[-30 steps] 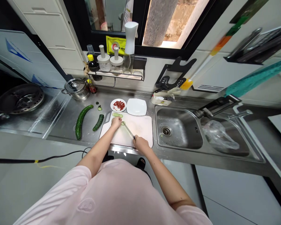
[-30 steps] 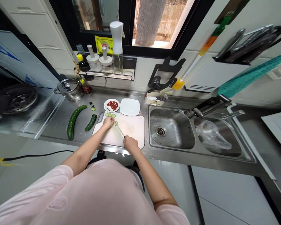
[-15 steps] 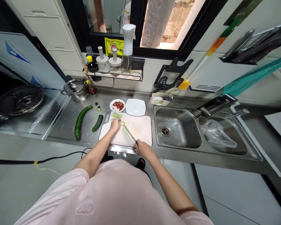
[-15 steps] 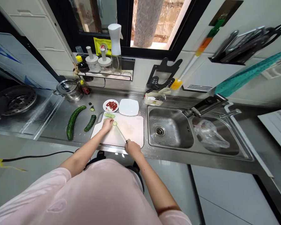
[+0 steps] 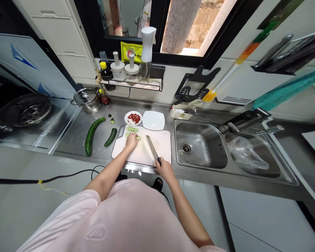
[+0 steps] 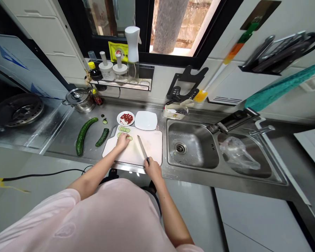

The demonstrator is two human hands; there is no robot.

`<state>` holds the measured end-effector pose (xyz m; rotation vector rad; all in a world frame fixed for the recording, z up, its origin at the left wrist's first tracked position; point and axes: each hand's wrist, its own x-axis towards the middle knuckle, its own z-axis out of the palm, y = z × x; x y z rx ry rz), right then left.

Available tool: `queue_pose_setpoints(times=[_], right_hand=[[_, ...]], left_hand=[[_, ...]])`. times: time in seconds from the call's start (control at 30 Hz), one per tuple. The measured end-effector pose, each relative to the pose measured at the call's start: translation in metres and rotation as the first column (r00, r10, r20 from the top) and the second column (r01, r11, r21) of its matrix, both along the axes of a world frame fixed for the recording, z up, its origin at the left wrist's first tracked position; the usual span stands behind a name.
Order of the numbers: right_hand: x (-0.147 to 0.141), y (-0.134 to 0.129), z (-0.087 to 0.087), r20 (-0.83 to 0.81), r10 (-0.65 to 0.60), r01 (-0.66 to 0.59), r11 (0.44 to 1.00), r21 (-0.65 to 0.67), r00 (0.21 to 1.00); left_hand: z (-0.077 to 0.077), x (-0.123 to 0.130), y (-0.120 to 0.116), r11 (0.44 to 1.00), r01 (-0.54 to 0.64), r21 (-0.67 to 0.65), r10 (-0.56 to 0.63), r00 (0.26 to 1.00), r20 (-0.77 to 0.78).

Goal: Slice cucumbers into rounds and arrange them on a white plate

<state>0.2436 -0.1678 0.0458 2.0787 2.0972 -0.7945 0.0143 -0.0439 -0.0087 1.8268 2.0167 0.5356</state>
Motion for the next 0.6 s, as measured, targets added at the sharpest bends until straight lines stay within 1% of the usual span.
queue_pose_setpoints(times=[0.1, 0.2, 0.27, 0.33, 0.4, 0.5, 0.6], right_hand=[[0.002, 0.002, -0.004, -0.003, -0.009, 0.009, 1.000, -0.004, 1.000], [0.001, 0.003, -0.006, 0.004, -0.018, 0.018, 1.000, -0.011, 1.000], [0.001, 0.004, -0.007, 0.010, -0.022, 0.022, 1.000, -0.011, 1.000], [0.001, 0.004, -0.007, 0.016, -0.024, 0.025, 1.000, -0.011, 1.000], [0.001, 0.005, -0.008, 0.022, -0.028, 0.028, 0.999, -0.016, 0.999], [0.002, 0.007, -0.007, 0.024, -0.027, 0.028, 0.999, -0.027, 0.999], [0.002, 0.009, -0.004, 0.037, -0.026, 0.028, 0.999, -0.033, 0.999]], left_hand=[[0.002, 0.001, 0.004, 0.999, -0.030, -0.020, 0.031, 0.998, 0.049], [0.003, 0.000, 0.003, 0.995, -0.076, -0.066, 0.084, 0.987, 0.135], [0.002, -0.005, 0.001, 0.990, -0.120, -0.078, 0.133, 0.974, 0.183], [0.001, -0.012, -0.002, 0.984, -0.164, -0.063, 0.174, 0.962, 0.212], [0.001, -0.021, -0.006, 0.976, -0.215, -0.043, 0.219, 0.950, 0.223], [0.002, -0.035, -0.011, 0.955, -0.297, -0.025, 0.296, 0.935, 0.197], [0.005, -0.046, -0.015, 0.944, -0.329, -0.005, 0.325, 0.931, 0.169]])
